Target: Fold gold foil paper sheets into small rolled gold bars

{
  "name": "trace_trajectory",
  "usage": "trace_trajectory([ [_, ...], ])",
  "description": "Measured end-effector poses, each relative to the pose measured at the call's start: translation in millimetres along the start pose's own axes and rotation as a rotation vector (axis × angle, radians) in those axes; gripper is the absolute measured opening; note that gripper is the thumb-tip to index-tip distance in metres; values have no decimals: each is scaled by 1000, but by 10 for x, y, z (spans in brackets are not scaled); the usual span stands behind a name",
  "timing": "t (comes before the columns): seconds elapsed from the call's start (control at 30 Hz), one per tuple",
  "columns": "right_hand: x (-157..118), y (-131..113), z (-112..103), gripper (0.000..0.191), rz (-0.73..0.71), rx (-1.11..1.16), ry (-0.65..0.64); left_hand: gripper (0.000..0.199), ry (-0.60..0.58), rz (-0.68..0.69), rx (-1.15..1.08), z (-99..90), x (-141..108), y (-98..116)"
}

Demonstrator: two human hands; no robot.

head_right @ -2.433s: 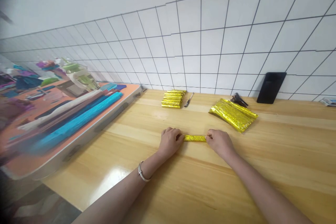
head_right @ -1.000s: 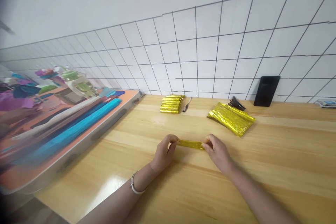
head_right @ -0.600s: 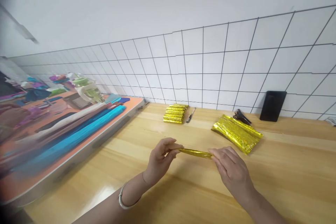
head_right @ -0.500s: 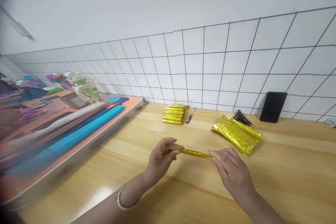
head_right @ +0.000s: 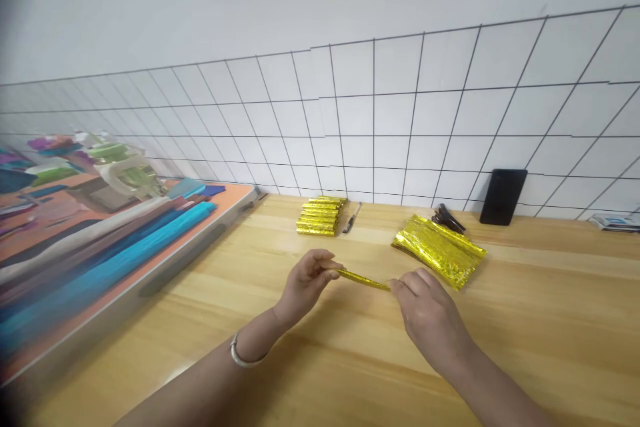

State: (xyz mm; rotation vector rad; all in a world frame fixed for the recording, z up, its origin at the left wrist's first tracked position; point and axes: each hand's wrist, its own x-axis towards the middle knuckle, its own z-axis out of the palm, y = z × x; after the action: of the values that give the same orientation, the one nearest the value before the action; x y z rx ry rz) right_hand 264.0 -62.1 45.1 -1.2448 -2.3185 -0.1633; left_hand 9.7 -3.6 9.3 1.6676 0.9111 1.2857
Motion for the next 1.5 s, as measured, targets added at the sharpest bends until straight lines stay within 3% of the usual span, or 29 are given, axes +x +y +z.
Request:
trace_trajectory([
  [0.1, 45, 19, 35, 29, -15, -115, -30, 25, -109, 20, 211, 2, 121, -95],
  [0.27, 109, 33, 109, 28, 6, -161, -68, 16, -337, 220, 609, 61, 224, -7],
  [0.47, 143, 63, 143, 28, 48, -75, -63, 27, -372, 326, 801, 278, 213, 131],
  [0.57, 192, 133, 139, 21, 128, 128, 16, 27, -295, 312, 708, 331, 203, 121],
  [0.63, 251, 153, 138, 17, 278, 334, 61, 27, -223, 254, 574, 353, 193, 108],
  [0.77, 395, 55, 177, 40, 643, 886, 17, 27, -94, 62, 257, 427, 146, 91],
  [0.87, 474, -70, 221, 30, 660, 1185, 19, 26, -39, -56, 68, 497, 96, 89],
  [1.1, 524, -120, 216, 25, 645, 1254, 118, 29, -32, -183, -150, 586, 30, 40],
  [1.37, 515, -61, 215, 29, 688, 1208, 143, 29, -54, -195, -165, 594, 15, 9],
  [1.5, 488, -37, 224, 31, 655, 1172, 91, 29, -62, -189, -148, 596, 17, 21],
])
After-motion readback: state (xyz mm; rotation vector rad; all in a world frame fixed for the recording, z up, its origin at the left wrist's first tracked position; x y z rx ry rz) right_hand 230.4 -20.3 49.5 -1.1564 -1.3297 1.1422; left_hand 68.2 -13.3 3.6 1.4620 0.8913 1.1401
